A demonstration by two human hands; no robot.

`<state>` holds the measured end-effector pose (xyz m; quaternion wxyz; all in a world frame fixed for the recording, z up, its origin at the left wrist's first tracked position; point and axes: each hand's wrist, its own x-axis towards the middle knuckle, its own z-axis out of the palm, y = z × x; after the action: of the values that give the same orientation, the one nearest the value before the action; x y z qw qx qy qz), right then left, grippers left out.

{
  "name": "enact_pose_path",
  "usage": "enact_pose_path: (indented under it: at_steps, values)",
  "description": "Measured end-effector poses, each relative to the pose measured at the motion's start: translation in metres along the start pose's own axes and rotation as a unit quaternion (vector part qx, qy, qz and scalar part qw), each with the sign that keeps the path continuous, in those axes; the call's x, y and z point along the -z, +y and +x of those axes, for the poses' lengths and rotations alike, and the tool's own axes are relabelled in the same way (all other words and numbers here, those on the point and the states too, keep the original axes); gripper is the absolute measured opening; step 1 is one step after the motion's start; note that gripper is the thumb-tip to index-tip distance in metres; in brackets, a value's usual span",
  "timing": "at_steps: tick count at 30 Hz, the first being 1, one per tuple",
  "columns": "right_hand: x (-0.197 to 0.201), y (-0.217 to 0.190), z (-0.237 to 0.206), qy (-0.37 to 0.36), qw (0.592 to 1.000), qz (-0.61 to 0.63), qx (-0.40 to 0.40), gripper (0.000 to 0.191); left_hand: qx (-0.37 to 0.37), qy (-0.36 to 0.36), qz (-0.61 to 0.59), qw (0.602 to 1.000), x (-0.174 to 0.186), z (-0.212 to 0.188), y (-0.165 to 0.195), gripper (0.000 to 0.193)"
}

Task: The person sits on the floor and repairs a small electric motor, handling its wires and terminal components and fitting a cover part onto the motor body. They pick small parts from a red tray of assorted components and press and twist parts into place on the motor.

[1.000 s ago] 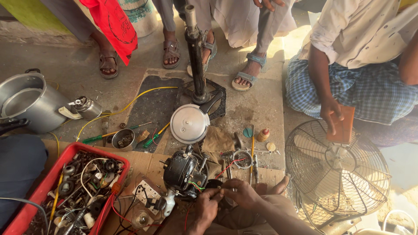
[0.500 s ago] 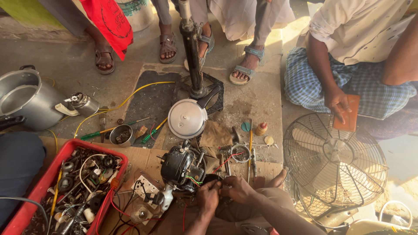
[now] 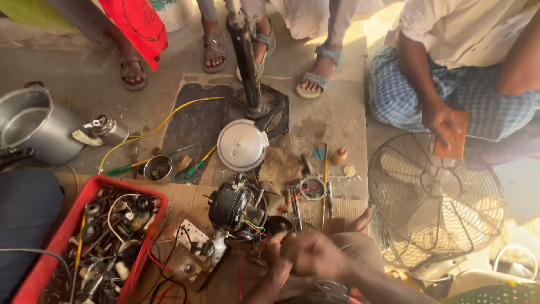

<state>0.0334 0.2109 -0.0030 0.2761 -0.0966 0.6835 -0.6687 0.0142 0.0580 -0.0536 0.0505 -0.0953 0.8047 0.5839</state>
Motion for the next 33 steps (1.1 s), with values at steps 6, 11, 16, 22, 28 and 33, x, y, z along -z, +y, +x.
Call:
enact_pose_path:
  at_steps: [6,11,16,22,28,33]
  values:
    - [0.053,0.002,-0.001,0.239,0.94,-0.01,-0.243,0.045,0.014,-0.08,0.07,0.994,0.009,0.018,-0.008,0.022]
    - [0.056,0.027,0.02,0.338,0.871,0.315,-0.166,0.056,0.06,-0.117,-0.031,0.991,0.017,0.028,-0.006,0.03]
    - [0.063,0.038,0.011,0.273,0.892,0.348,-0.092,0.061,0.032,-0.093,0.009,0.995,0.015,0.033,0.003,0.036]
    - [0.059,0.027,0.021,0.328,0.871,0.344,-0.125,0.056,0.044,-0.075,0.043,0.995,0.01,0.034,0.0,0.037]
    - [0.057,0.0,0.054,0.305,0.898,0.243,-0.204,0.049,0.069,-0.101,-0.017,0.992,0.011,0.035,-0.01,0.039]
    - [0.055,-0.008,0.096,0.284,0.872,-0.184,-0.355,0.051,0.113,-0.117,-0.021,0.986,0.014,0.036,-0.011,0.049]
